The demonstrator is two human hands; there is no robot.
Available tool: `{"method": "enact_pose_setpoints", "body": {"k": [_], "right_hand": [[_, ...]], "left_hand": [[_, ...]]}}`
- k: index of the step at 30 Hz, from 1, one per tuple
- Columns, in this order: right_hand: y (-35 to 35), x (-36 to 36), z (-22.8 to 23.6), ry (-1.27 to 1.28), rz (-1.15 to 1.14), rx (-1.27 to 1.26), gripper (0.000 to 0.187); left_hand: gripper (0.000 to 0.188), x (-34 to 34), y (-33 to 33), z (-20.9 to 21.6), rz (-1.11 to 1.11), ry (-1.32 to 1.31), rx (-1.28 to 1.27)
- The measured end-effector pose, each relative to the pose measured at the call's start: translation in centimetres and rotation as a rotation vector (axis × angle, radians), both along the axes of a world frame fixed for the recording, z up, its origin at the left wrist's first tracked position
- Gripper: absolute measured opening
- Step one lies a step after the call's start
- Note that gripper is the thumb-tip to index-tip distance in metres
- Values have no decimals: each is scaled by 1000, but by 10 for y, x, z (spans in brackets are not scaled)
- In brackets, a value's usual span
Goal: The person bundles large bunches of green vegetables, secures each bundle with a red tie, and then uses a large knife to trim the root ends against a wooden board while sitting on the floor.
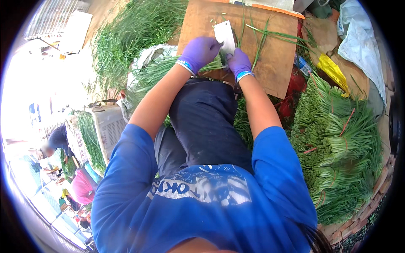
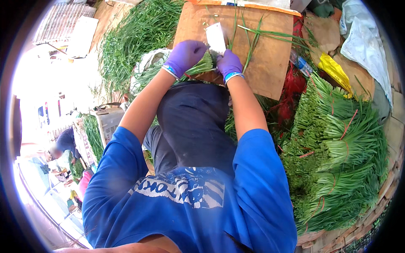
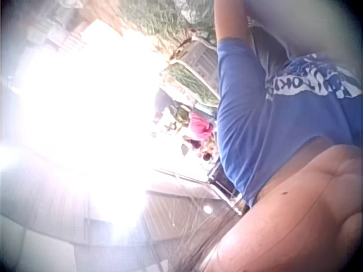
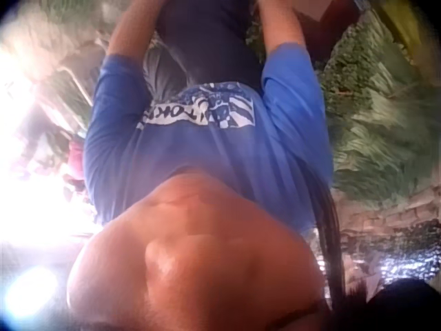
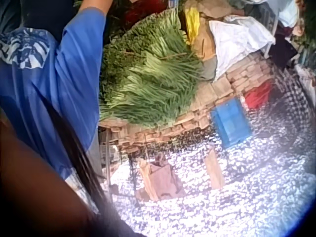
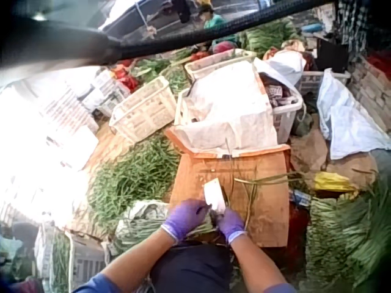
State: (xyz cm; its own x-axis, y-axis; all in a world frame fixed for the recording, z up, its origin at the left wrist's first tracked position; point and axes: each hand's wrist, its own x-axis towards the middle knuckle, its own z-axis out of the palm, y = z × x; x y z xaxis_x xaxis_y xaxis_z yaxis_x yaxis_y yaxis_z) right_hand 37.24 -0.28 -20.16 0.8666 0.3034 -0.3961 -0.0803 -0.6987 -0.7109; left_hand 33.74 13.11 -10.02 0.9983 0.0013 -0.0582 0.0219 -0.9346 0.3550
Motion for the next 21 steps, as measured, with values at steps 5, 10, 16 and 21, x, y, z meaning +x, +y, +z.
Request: {"method": "enact_pose_setpoints", "body": {"k": [5,10,16,21], "right_hand": [[0,-1,3,-26,12,-28,35],[-7,2,0,35,-30,123,36],[4,-1,13,39,30,-49,36],[-1,3,4,-13,-6,-60,38]], "left_hand": [[33,72,-21,133,35,-593,-1017],[50,64,-13,167,-212,-484,-367],[116,-27,45,5,-169,9,158],[65,-32,20,-7,-222,-298,211]]}}
